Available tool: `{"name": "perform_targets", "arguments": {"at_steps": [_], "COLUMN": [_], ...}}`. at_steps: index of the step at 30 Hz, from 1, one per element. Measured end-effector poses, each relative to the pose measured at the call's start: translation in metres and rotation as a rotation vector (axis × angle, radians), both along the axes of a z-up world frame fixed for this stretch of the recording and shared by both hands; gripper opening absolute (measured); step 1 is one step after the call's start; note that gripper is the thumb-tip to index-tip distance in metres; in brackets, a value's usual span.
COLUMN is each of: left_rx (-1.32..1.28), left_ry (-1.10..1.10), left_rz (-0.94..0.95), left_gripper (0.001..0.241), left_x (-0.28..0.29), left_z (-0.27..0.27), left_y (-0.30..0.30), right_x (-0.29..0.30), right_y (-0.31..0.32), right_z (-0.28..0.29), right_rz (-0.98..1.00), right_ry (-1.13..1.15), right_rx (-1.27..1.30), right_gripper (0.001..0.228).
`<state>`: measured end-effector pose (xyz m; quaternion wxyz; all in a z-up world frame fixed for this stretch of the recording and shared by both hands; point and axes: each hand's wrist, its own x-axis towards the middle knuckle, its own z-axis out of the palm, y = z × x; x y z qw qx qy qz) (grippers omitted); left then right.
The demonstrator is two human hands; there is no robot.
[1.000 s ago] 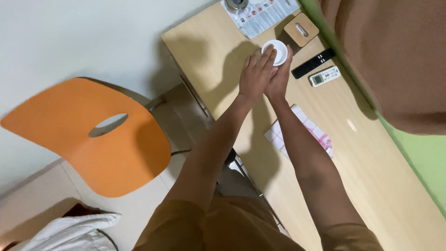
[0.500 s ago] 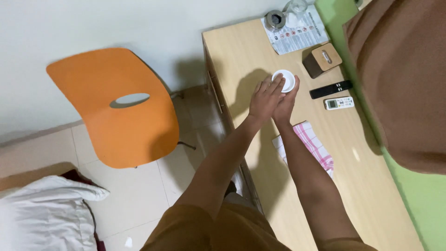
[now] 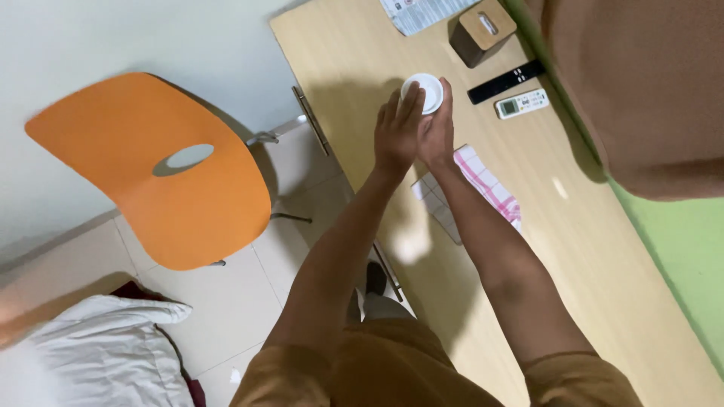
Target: The person wipes a wooden bedside table with a pink and white striped cloth, then moves to a larger desk and wipes its surface. They reposition a remote control, a small white device, and a glass pitcher while cleaning.
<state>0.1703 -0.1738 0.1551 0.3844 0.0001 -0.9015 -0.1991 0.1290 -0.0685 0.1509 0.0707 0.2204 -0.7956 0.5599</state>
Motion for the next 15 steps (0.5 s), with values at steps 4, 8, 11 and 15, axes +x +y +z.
{"name": "perform_targets", "arguments": {"at_steps": [4,8,11,15], "left_rx": [0.035,0.038,0.013,-0.005], "left_ry": [0.007,-0.069,-0.121,-0.181], "left_rz": [-0.036,-0.080,-0.099,-0.176], "left_gripper": [0.054,0.056,0.056,0.057], "left_x": [-0.013,-0.030,-0.039,-0.048], "left_z": [-0.006,-0.004,0.004,0.009], "left_y": [0.023,0.049,0.066,0.082], "right_x": [-0.001,-0.007,-0.021,-0.037], "right_y": [0.023,0.046,0.063,0.087], "right_z": [0.011,0.018,0.012,-0.005], "right_rz": [-0.064,-0.092,-0.115,-0.174], "right_ry": [0.112,-0.059,-0.025,-0.008], "right_rx": [0.090,0.014,0.003,0.005], "right_gripper": [0.059,0.062,0.064,0.071]}}
